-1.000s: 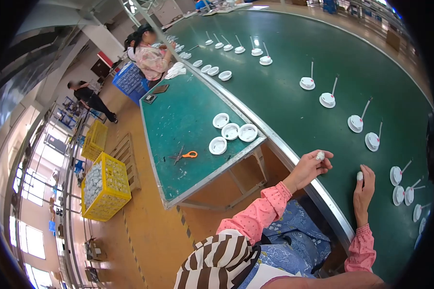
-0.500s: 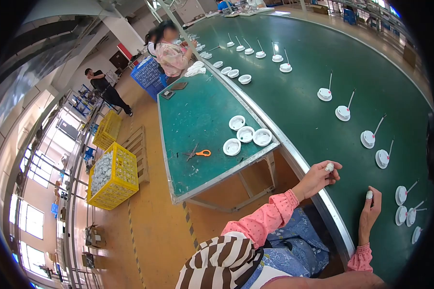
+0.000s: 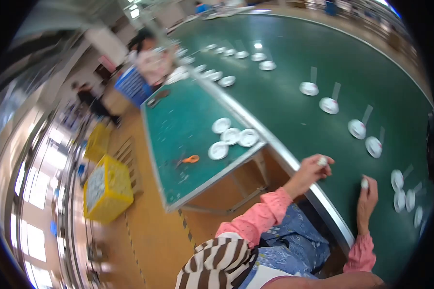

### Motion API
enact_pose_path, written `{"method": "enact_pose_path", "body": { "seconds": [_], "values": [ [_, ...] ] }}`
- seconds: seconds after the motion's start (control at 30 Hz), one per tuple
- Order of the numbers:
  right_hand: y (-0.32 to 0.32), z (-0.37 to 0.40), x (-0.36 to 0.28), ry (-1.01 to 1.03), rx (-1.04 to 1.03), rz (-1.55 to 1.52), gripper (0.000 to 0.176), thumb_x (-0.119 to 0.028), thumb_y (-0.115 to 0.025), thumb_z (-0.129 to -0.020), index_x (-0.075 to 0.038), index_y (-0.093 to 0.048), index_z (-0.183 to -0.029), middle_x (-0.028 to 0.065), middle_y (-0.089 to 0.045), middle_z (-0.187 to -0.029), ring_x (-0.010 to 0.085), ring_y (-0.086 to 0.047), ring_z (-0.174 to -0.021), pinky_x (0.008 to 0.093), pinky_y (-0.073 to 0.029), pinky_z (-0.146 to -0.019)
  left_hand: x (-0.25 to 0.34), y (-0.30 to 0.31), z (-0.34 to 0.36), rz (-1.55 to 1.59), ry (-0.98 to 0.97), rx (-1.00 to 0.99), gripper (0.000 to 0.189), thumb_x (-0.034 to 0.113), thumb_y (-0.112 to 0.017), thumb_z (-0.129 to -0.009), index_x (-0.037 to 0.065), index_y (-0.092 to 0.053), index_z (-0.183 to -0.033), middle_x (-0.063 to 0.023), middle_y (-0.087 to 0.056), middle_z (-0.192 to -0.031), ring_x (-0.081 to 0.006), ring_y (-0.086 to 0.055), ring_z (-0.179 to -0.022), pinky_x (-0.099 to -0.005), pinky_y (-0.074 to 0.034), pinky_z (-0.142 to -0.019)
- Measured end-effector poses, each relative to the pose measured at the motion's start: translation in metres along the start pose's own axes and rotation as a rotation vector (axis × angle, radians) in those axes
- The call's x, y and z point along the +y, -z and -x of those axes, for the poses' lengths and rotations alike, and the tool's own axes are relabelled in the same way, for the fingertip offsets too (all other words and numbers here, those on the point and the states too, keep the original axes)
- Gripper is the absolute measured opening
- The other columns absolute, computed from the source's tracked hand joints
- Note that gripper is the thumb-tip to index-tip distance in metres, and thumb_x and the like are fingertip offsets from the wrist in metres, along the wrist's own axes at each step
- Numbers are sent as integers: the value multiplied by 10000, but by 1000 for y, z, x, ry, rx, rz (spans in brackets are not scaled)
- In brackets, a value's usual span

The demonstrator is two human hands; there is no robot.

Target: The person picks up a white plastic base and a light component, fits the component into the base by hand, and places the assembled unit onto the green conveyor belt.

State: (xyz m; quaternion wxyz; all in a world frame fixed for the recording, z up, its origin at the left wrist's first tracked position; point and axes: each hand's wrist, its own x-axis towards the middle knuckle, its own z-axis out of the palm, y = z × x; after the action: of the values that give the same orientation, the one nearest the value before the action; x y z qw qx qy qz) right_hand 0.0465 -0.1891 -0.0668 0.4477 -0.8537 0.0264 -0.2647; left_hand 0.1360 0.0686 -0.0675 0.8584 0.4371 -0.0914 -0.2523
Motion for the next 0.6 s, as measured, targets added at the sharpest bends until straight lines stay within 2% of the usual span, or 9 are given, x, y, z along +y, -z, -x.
{"method": "enact_pose_path", "body": {
  "seconds": [0.1, 0.23, 0.3, 0.37, 0.4, 0.47, 0.53, 0.57, 0.6],
  "values": [
    [4, -3, -17, 18, 74, 50, 179, -39, -583, -953, -15, -686, -1097, 154, -674, -1045, 298, -655, -983, 373, -507, -883, 23, -31, 3, -391, -150, 77, 225, 115, -574, -1001, 9, -696, -1157, -35, -686, -908, -114, -637, -858, -277, -519, -845],
    [5, -5, -8, 97, 165, 97, 169, -19, -627, -880, -28, -687, -1038, 163, -647, -992, 361, -631, -953, 437, -512, -835, 6, -28, -22, -623, -208, 95, 213, 87, -586, -1006, -6, -722, -1140, -42, -708, -941, -128, -662, -842, -282, -544, -785],
    [3, -4, -4, 105, 212, 102, 127, -42, -641, -875, -33, -683, -995, 162, -639, -965, 370, -617, -924, 457, -506, -824, -12, -17, -30, -666, -151, 116, 205, 76, -575, -1021, -21, -717, -1134, -62, -699, -911, -129, -664, -823, -291, -565, -812],
    [2, -5, 0, 128, 245, 103, 110, -63, -641, -874, -37, -680, -973, 161, -637, -956, 370, -607, -918, 465, -498, -830, -21, -11, -30, -900, -273, 76, 192, 13, -556, -1014, -33, -714, -1112, -81, -693, -970, -131, -666, -839, -286, -576, -794],
    [4, -5, 2, 154, 256, 115, 105, -73, -640, -874, -38, -678, -965, 161, -636, -954, 371, -602, -921, 467, -494, -834, -20, -23, -27, -927, -279, 89, 252, -33, -507, -958, -33, -710, -1107, -104, -711, -968, -178, -685, -872, -303, -552, -824],
    [0, -5, 9, 146, 288, 96, 100, -85, -633, -875, -32, -666, -953, 159, -628, -946, 375, -588, -933, 468, -485, -850, -21, -19, -29, -1186, -410, 55, 246, -11, -530, -930, -26, -714, -1092, -114, -716, -976, -194, -669, -867, -318, -533, -803],
    [0, -5, 15, 186, 272, 139, 81, -76, -627, -873, -32, -649, -937, 157, -610, -923, 378, -575, -940, 472, -478, -856, -23, -23, -27, -1092, -324, 85, 253, -32, -532, -907, -31, -714, -1083, -113, -715, -974, -204, -656, -853, -324, -533, -801],
    [-4, -6, 19, 195, 290, 135, 77, -78, -627, -872, -34, -646, -932, 155, -602, -916, 375, -571, -936, 472, -476, -857, -25, -22, -28, -1115, -357, 95, 257, -41, -533, -898, -39, -708, -1085, -109, -703, -954, -201, -651, -843, -319, -535, -773],
    [-9, -7, 24, 209, 303, 124, 74, -80, -628, -871, -36, -643, -928, 152, -593, -909, 372, -567, -931, 472, -473, -858, -25, -18, -28, -1139, -386, 70, 223, -37, -536, -944, -41, -707, -1087, -85, -692, -965, -168, -657, -809, -287, -574, -739]
  ]
}}
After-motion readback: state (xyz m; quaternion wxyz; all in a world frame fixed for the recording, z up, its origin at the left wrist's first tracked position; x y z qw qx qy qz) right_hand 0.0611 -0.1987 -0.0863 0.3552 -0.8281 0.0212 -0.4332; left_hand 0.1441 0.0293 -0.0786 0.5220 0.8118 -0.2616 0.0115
